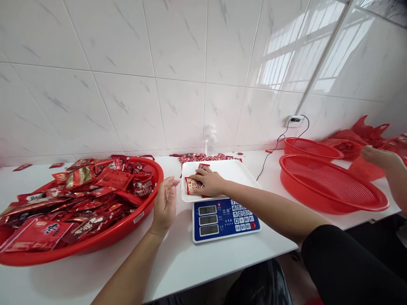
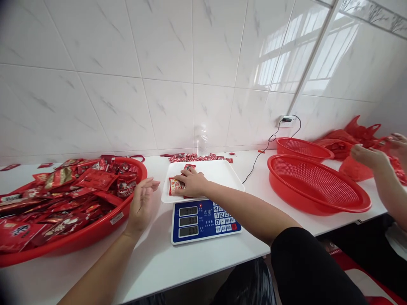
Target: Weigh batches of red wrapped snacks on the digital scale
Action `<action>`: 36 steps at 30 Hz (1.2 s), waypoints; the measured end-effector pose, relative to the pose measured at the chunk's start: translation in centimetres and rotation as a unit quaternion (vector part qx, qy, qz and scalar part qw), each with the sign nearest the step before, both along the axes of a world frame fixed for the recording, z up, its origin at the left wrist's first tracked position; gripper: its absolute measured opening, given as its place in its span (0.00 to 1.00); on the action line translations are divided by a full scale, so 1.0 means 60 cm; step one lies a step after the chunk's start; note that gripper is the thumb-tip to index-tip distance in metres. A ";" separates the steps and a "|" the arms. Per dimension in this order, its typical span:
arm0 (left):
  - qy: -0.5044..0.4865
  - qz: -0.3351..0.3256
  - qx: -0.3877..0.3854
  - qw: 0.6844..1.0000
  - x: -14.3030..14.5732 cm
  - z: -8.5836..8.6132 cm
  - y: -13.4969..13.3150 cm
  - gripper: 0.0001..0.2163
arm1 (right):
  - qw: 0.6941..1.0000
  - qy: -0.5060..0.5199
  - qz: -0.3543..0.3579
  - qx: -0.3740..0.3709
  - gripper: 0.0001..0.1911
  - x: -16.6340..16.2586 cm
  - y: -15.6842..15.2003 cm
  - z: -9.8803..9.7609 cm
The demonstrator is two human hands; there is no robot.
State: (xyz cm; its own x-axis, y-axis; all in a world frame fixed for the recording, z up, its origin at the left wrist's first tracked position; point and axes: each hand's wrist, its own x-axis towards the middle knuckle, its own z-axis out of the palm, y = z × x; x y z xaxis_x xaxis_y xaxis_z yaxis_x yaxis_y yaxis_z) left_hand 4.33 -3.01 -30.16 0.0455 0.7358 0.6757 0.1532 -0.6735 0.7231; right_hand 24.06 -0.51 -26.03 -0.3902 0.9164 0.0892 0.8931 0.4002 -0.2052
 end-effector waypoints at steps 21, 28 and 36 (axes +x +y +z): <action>0.000 0.019 -0.033 0.999 -0.006 -0.005 0.009 0.17 | 0.984 0.063 -0.011 0.164 0.09 0.042 0.007 -0.006; -0.005 0.026 -0.041 0.999 -0.006 0.001 0.006 0.18 | 0.976 0.097 -0.066 0.183 0.10 0.054 0.020 0.017; -0.001 0.026 -0.029 0.999 -0.011 -0.003 0.011 0.17 | 0.943 0.149 -0.171 0.245 0.11 0.179 0.000 0.058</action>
